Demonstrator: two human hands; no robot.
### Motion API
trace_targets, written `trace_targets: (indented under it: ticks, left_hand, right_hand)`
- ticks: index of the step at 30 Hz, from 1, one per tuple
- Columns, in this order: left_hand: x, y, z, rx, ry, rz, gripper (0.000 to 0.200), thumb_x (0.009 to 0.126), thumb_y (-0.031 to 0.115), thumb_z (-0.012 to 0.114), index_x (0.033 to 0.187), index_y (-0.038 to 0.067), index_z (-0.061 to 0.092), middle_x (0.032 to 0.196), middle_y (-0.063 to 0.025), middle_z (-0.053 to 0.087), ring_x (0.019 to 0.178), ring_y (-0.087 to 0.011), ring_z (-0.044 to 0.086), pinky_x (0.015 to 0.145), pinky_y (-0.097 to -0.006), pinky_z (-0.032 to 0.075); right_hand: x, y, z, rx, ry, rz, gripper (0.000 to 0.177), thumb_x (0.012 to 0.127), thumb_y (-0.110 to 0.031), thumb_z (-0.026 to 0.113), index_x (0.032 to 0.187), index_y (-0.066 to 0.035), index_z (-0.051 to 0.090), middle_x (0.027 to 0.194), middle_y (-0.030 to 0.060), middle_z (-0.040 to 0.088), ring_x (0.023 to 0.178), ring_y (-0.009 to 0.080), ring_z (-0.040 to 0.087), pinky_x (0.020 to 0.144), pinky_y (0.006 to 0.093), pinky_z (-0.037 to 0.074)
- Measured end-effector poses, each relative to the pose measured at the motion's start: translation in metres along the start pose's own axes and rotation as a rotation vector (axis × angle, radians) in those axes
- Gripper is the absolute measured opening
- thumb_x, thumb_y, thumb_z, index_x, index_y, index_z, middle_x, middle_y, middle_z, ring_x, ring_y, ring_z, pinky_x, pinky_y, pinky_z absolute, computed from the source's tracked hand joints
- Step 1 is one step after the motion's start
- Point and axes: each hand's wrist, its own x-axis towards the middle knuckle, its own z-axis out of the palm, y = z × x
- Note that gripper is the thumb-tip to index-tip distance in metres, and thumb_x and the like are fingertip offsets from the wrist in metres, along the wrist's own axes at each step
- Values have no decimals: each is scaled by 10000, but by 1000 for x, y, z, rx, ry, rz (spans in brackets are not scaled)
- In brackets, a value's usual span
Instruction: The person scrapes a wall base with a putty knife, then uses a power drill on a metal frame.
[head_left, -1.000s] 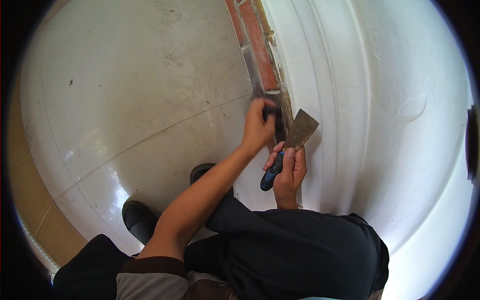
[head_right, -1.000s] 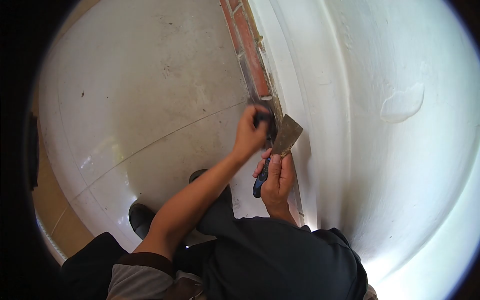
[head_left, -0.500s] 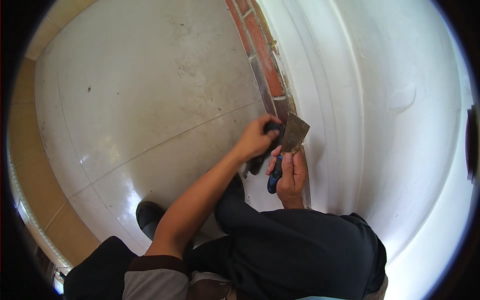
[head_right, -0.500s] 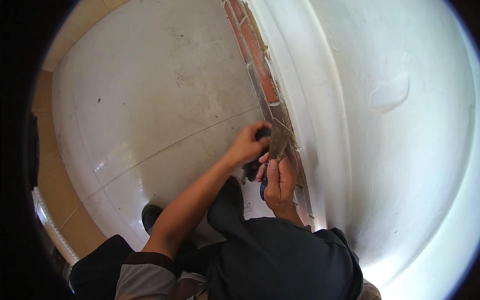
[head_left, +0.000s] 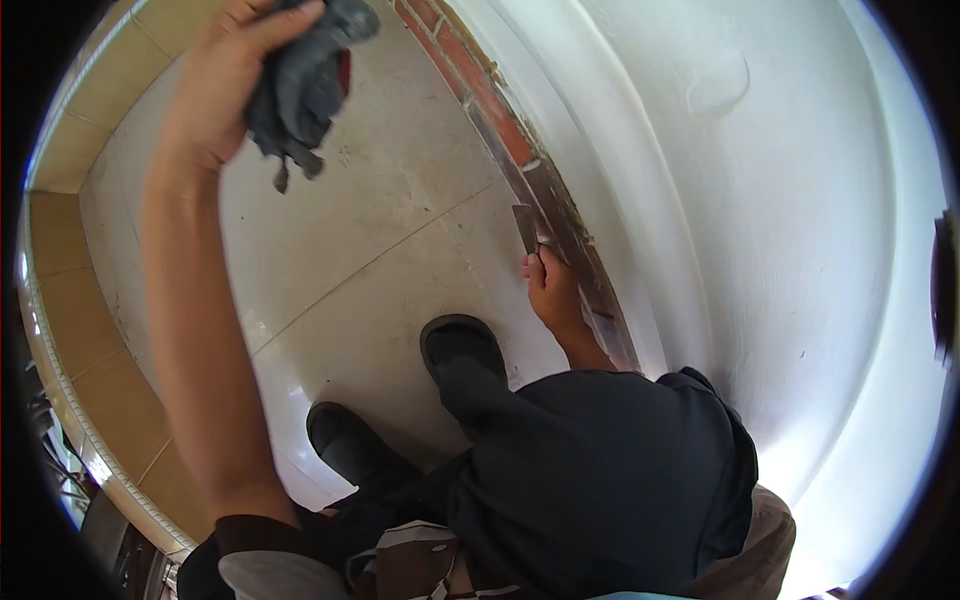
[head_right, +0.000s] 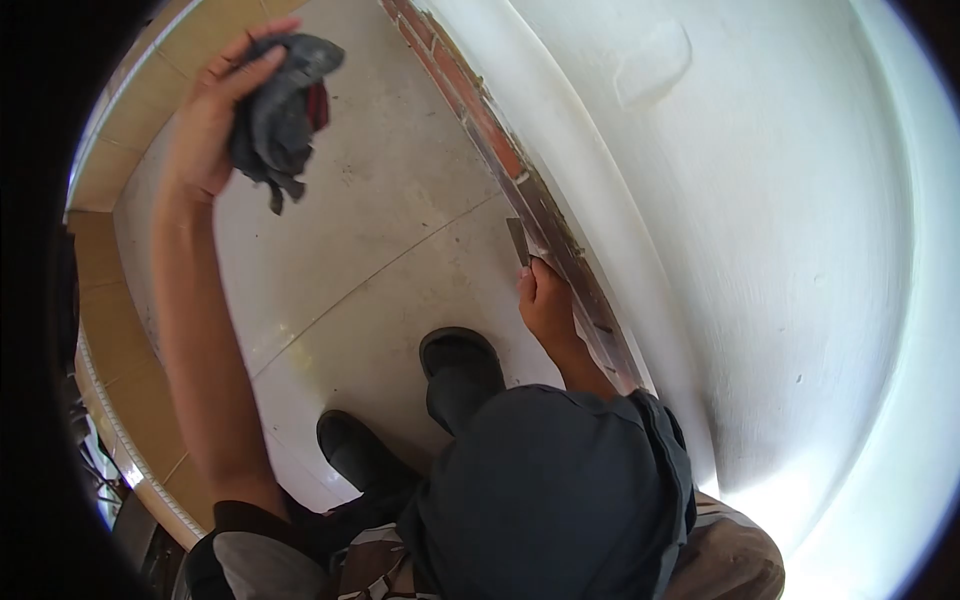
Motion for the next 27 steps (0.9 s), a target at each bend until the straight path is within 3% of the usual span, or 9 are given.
trace_targets:
  ticks: [3, 5, 9, 12, 14, 21, 23, 25, 27]
  left_hand:
    - [-3, 57, 14, 230, 118, 58, 227, 916, 83, 609, 1117, -17, 645, 1010, -125, 682, 868, -206, 674, 795, -311, 556]
    - [6, 84, 14, 366, 132, -42, 277, 915, 30, 598, 1189, -10, 612, 1018, -101, 669, 882, -190, 670, 804, -302, 558]
    - [5, 121, 21, 964, 41, -110, 324, 897, 64, 649, 1217, 23, 612, 1050, -134, 673, 967, -194, 661, 948, -308, 522]
    - [-2, 113, -18, 853, -231, -182, 292, 961, 125, 596, 1248, 77, 598, 933, -73, 653, 784, -153, 679, 747, -266, 555]
    - [-22, 104, -25, 809, -253, -179, 267, 974, 128, 583, 1235, 70, 580, 877, -69, 635, 652, -143, 672, 614, -263, 561]
    - [-100, 67, -29, 564, -288, -475, 236, 905, 11, 580, 1140, 8, 603, 827, -61, 631, 656, -129, 657, 588, -270, 542]
    - [-120, 19, -45, 682, -367, -169, 189, 894, 16, 584, 1075, -3, 635, 794, -84, 641, 585, -152, 624, 564, -310, 530]
    - [-128, 24, -38, 643, -408, -515, 203, 869, 50, 624, 1064, 0, 655, 829, -113, 670, 664, -175, 652, 625, -338, 540]
    - [-135, 12, -39, 706, -416, -486, 229, 859, 87, 646, 1075, 14, 672, 872, -145, 696, 791, -220, 689, 714, -351, 551]
  right_hand:
    - [-2, 16, 10, -212, 48, -52, 92, 946, -73, 549, 915, 13, 543, 898, 229, 649, 773, 415, 651, 697, 472, 512]
    - [-3, 8, 10, -358, 70, -9, 104, 950, -94, 551, 917, 4, 549, 889, 218, 640, 813, 423, 636, 724, 486, 507]
    - [-4, 15, 13, -478, 117, -64, 128, 958, -141, 556, 958, -13, 556, 946, 209, 627, 883, 413, 624, 752, 491, 509]
    - [-8, 12, 13, -536, 96, 2, 174, 961, -159, 554, 1061, -19, 582, 1045, 215, 639, 948, 414, 629, 785, 490, 518]
    - [-13, 18, 18, -540, 154, -15, 229, 961, -164, 555, 1138, -23, 593, 1096, 220, 642, 980, 414, 631, 806, 486, 525]
    - [-16, 25, 2, -421, 71, 19, 321, 971, -172, 548, 1255, -29, 591, 1084, 221, 683, 948, 424, 653, 820, 483, 527]
    - [-17, 30, 2, -398, 62, 3, 322, 971, -168, 548, 1259, -30, 591, 1084, 221, 683, 966, 421, 650, 824, 472, 527]
    - [-17, 29, 7, -499, 81, -11, 349, 972, -171, 546, 1292, -35, 578, 1110, 230, 672, 992, 433, 637, 832, 472, 523]
    - [-22, 23, 11, -515, 128, -23, 409, 966, -178, 556, 1353, -45, 538, 1134, 248, 658, 1007, 451, 627, 840, 492, 514]
